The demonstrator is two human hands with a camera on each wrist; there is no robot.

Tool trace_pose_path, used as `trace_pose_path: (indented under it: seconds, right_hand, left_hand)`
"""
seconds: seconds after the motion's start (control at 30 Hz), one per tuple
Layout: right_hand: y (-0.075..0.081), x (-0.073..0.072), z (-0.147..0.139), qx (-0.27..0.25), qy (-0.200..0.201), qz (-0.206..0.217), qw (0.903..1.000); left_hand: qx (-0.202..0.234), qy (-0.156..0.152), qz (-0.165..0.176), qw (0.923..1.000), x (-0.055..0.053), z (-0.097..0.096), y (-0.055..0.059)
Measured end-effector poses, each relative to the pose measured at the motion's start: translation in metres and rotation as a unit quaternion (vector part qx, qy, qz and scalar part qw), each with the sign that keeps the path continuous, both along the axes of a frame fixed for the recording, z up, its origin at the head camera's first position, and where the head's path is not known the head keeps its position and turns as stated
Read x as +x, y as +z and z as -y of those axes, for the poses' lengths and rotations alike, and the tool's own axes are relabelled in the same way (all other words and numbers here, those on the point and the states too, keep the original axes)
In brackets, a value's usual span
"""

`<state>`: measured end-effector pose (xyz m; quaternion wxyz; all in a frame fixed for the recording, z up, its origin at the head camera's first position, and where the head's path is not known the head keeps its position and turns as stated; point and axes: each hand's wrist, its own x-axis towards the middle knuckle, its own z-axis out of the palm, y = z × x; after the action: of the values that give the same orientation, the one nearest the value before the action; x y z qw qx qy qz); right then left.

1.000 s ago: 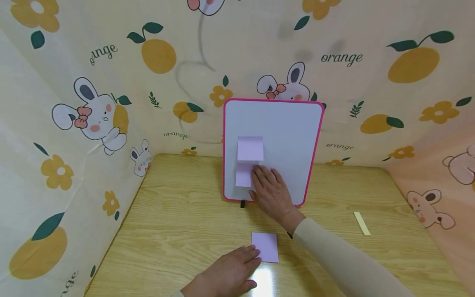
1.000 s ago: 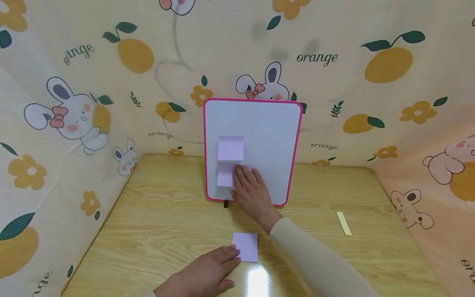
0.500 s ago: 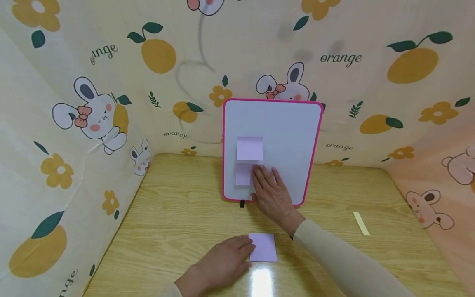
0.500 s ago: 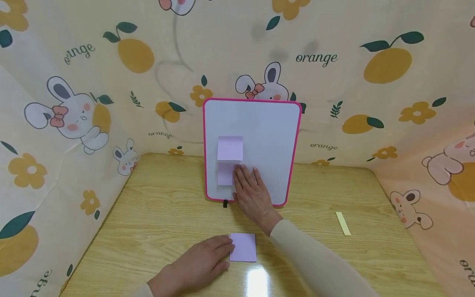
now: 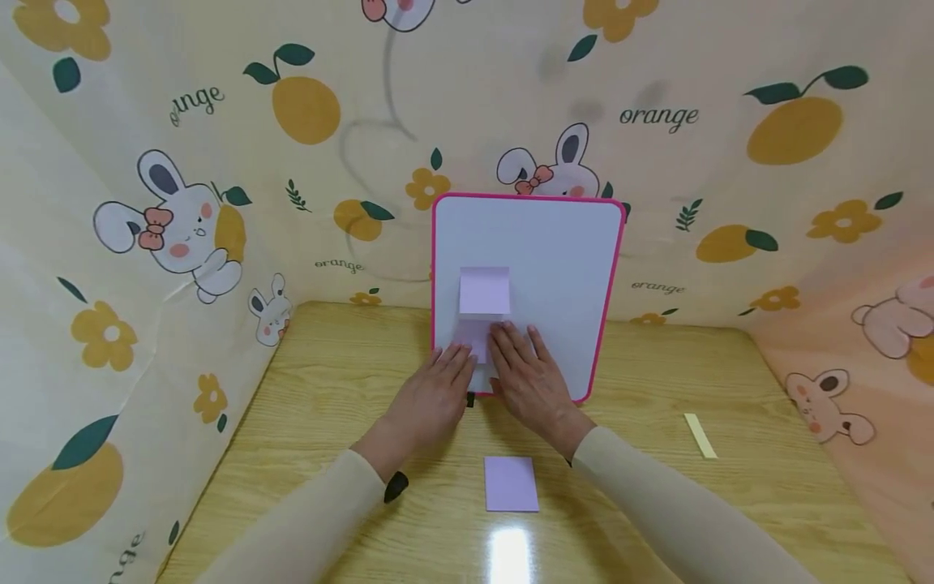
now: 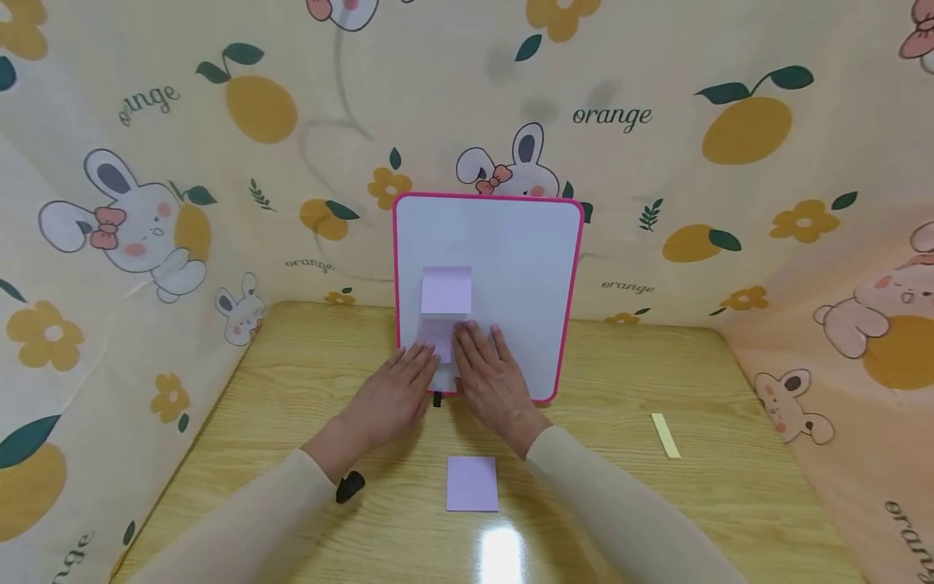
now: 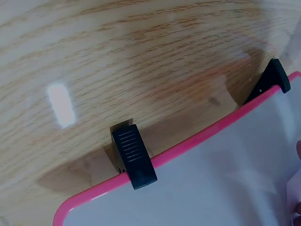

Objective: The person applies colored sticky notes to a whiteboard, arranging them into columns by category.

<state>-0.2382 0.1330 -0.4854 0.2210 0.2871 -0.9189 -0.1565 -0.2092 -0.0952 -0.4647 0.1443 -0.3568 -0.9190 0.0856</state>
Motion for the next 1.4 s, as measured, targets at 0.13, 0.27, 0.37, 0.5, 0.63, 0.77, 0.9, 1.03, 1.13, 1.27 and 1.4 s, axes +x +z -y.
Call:
trace_pose_path:
  seconds: [0.13,0.27,0.37,0.5,0.63,0.77,0.9,1.03,1.13,1.27,1.4]
  right_hand:
    - [-0.001,0.000,-0.001,-0.002,0.005,-0.007,1.0000]
    - [0.000,0.000,-0.002,0.000,0.011,-0.016,0.9998]
    - [0.001,0.001,-0.004,0.007,0.008,-0.017,0.9998]
    - [0.003,0.001,-0.004,0.005,0.004,-0.030,0.9995]
    - [0.007,-0.001,0.000,-0.012,0.024,-0.054,0.9982]
    - [0.014,-0.005,0.005,0.000,0.043,-0.038,0.9984]
    - [0.018,-0.006,0.001,0.027,0.029,-0.010,0.9992]
    - [0.016,-0.003,-0.013,0.038,-0.007,-0.005,0.9992]
    - [0.014,-0.002,-0.019,0.045,-0.019,-0.004,0.9988]
    - [0.013,-0.003,-0.018,0.048,-0.012,-0.002,0.9988]
    - [0.013,-0.003,-0.015,0.060,-0.020,0.010,0.9979]
  left_hand:
    - [0.006,-0.006,-0.019,0.9998,-0.018,-0.003,0.004]
    - [-0.001,-0.001,-0.023,0.9997,-0.029,-0.004,0.006]
    - [-0.014,0.003,-0.015,0.9998,-0.034,-0.004,0.007]
    - [-0.014,0.001,-0.009,0.9999,-0.037,-0.003,0.008]
    - [-0.015,-0.005,-0.014,0.9998,-0.038,-0.002,0.009]
    - [-0.024,-0.007,-0.018,0.9995,-0.038,-0.001,0.009]
    - [-0.017,-0.012,-0.020,0.9996,-0.039,0.000,0.008]
    - [-0.005,-0.021,-0.032,0.9992,-0.040,0.000,0.007]
    - [-0.007,-0.020,-0.036,0.9991,-0.040,-0.003,0.008]
    - [-0.006,-0.035,-0.045,0.9984,-0.041,-0.009,0.008]
    - [-0.009,-0.053,-0.047,0.9974,-0.044,-0.014,0.007]
